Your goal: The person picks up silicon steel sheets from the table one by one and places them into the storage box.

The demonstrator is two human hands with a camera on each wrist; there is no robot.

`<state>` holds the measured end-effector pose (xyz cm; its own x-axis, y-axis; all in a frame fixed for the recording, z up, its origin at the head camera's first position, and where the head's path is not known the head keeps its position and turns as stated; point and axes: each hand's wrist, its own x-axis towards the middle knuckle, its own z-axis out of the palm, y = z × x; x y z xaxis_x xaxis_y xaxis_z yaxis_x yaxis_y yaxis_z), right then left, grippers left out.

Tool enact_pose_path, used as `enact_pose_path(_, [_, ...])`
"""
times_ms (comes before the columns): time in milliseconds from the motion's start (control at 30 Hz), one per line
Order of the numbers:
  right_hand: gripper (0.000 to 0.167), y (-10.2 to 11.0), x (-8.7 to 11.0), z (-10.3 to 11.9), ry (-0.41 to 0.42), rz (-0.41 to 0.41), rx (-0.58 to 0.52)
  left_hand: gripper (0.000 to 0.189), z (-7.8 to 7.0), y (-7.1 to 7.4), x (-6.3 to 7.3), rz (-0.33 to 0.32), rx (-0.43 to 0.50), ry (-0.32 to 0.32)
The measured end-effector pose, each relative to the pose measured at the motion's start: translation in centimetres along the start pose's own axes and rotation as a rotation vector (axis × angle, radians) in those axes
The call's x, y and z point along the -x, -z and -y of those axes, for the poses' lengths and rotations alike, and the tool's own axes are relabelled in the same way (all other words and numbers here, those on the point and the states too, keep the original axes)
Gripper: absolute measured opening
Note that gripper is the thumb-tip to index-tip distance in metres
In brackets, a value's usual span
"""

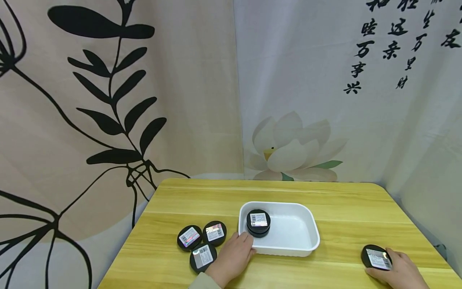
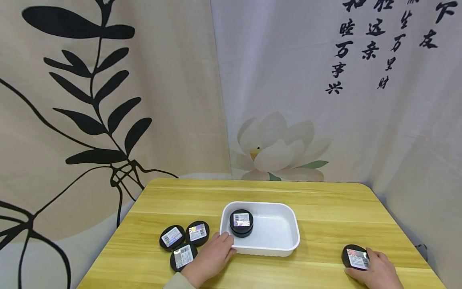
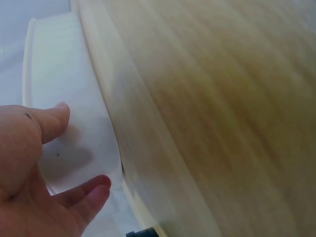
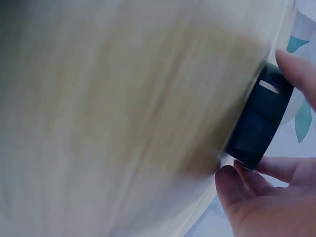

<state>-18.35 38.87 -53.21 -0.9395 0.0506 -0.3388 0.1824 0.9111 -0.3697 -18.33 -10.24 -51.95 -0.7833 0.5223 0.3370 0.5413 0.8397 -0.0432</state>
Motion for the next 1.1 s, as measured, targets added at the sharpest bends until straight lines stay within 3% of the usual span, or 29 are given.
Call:
enact_pose_path(500, [0.11,0.3,-0.2,0.2,-0.029,0.016,0.019,0.02,0.0,0.2,0.0,0.043,0.006,0.017])
enact_pose_path(867, [0.115,0.0,-0.6,0.1,-0.035,-0.018,-0.001,0.02,0.0,0.2,0.0,0.031,0.008,0.017])
enact_pose_path(1100, [0.117,0.3,-0.2,1.3,-0.041,-0.07,-0.045,0.021,-0.1,0.1,-0.1,0.03,0.002,0.016])
